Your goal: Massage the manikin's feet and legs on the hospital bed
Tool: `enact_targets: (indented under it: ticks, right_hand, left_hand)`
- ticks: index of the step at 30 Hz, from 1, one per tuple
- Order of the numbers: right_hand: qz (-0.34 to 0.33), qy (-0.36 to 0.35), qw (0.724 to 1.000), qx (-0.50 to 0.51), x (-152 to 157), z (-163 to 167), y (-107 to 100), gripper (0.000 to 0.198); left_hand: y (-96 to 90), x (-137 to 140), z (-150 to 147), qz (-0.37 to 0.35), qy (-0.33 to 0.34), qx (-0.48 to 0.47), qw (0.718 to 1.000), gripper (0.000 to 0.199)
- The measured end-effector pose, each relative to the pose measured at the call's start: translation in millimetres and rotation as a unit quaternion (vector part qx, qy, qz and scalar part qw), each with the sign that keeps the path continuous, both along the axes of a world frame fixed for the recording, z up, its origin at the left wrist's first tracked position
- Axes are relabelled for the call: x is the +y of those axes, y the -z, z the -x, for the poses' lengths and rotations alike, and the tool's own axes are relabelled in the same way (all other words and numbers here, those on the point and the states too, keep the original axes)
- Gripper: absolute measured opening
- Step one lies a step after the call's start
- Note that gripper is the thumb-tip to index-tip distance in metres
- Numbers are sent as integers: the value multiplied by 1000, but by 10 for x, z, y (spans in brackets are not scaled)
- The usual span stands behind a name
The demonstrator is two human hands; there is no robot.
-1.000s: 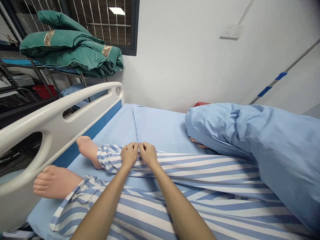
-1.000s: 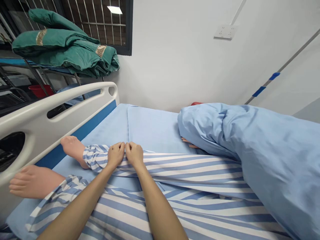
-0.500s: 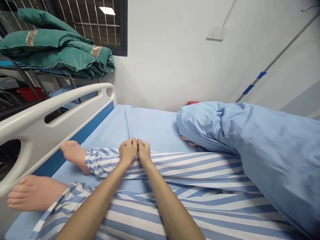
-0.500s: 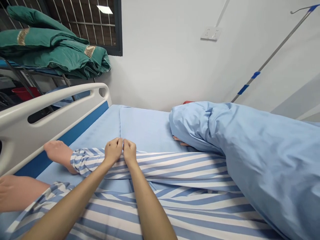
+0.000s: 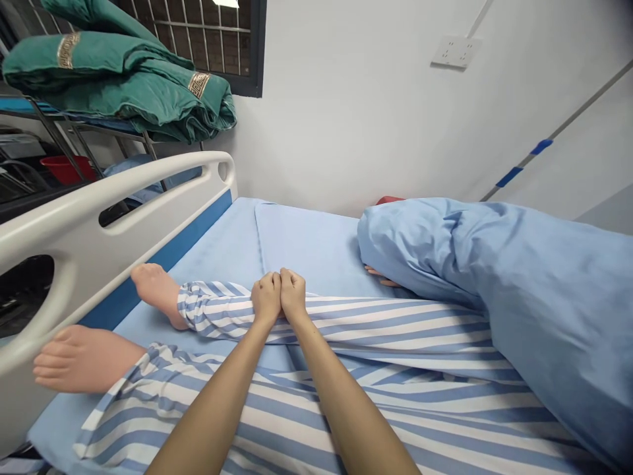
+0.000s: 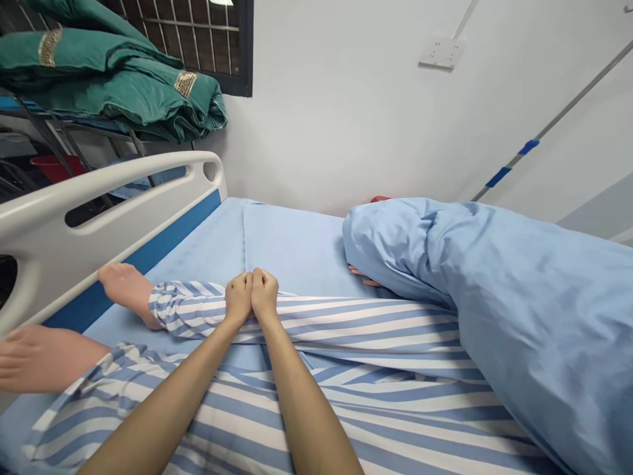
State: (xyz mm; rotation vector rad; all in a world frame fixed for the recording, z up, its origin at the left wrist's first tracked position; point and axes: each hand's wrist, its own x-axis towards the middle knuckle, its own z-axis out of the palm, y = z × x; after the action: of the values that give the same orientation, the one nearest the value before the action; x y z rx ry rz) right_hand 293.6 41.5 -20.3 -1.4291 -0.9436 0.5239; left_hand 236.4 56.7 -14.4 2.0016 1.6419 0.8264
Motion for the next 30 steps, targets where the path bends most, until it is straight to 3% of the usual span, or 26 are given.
enact_targets:
  ticks: [6,9,17,25,27,30]
  right_hand:
    - [63,-70,993,-71,-51,-166,-219,34]
    - [47,-85,987,-131,-149,-291,-342,36]
    - [28,-50,990,-131,-276,-416,-47,38]
    - [4,-40,997,-68,-250,-446,-48,38]
    - [-4,-36,998,-58,-247,-449,-48,38]
    - [-21,-33,999,-24,-232,-464,-46,37]
  left_hand:
    - [-1,-34,-11,-7,-15,4,1000,37]
    - [-8,-50,-24,-6,-7,16,1000,37]
    - [27,-52,-57,-19,-9,50,999,34]
    - [-12,-78,-88,-13,8,58,998,30]
    - [-99,-71,-148,-11,11,27,1000,29]
    - [-238,-66,-308,-15,13,-96,995,31]
